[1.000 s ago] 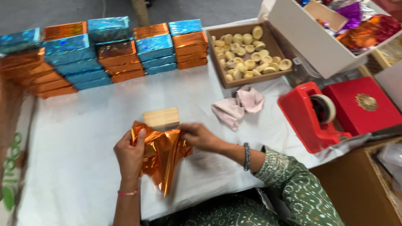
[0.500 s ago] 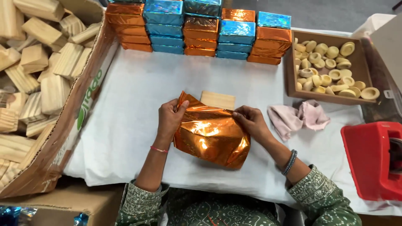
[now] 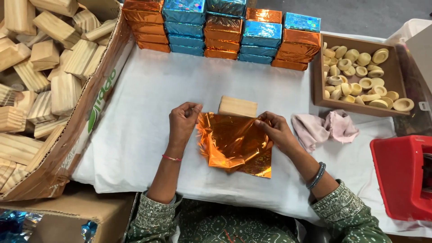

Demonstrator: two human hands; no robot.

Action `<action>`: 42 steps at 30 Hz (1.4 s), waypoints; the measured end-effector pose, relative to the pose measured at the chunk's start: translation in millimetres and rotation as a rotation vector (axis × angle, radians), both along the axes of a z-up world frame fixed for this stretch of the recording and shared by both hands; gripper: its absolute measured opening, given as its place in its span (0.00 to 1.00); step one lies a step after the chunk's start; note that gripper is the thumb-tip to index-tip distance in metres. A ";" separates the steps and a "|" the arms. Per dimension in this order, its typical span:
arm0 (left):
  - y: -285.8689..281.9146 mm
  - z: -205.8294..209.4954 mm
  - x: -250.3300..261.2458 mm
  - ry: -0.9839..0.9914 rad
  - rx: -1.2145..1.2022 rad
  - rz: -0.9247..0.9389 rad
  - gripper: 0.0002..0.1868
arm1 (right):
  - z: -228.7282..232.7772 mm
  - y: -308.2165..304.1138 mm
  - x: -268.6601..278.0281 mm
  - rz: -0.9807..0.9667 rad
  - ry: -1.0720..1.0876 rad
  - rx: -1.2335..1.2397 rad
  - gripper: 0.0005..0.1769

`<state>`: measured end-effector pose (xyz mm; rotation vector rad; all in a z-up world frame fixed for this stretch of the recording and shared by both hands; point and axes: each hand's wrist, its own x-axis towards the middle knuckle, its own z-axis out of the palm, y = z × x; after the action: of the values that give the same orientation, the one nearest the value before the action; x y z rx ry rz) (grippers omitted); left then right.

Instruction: The person wraps a small wooden block with orange metallic foil, folding the edges and securing them with clear tape. They then place the wrapped block with other finished items.

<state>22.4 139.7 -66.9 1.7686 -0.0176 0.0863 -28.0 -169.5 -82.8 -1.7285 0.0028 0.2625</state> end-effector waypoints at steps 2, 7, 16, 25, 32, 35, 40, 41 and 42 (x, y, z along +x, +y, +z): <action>3.3 -8.6 2.4 0.022 -0.111 -0.016 0.10 | -9.2 -1.2 2.0 -0.089 0.061 0.243 0.13; -6.0 14.4 -15.6 -0.212 0.189 0.123 0.08 | 0.9 8.1 -4.5 -0.112 -0.006 -0.043 0.14; -43.6 56.4 -93.6 -0.592 0.445 -0.040 0.09 | 1.8 9.7 -3.7 -0.084 -0.063 -0.153 0.12; -79.5 25.0 -152.7 -0.556 0.471 -0.598 0.18 | -3.6 10.0 -4.7 -0.062 -0.147 -0.170 0.11; -69.4 -3.1 -119.6 -0.458 0.947 -0.410 0.29 | 2.2 7.6 -10.2 -0.049 -0.109 -0.228 0.12; -60.9 -9.0 -105.4 -0.377 0.996 -0.371 0.32 | 29.7 10.2 -14.5 0.036 -0.178 -0.363 0.13; -57.7 -13.1 -99.2 -0.300 1.001 -0.384 0.33 | 43.9 4.2 4.3 -0.027 -0.327 -0.596 0.17; -57.9 -15.3 -99.1 -0.295 1.002 -0.394 0.33 | 45.5 3.9 9.4 -0.054 -0.413 -0.673 0.19; -57.6 -13.0 -99.5 -0.294 1.002 -0.394 0.33 | 43.5 4.3 17.8 -0.053 -0.412 -0.673 0.19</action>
<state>-77.1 82.1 -79.9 2.6914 -0.7290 0.0503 -10.2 -165.2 -39.4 -2.4211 -0.1824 -0.1632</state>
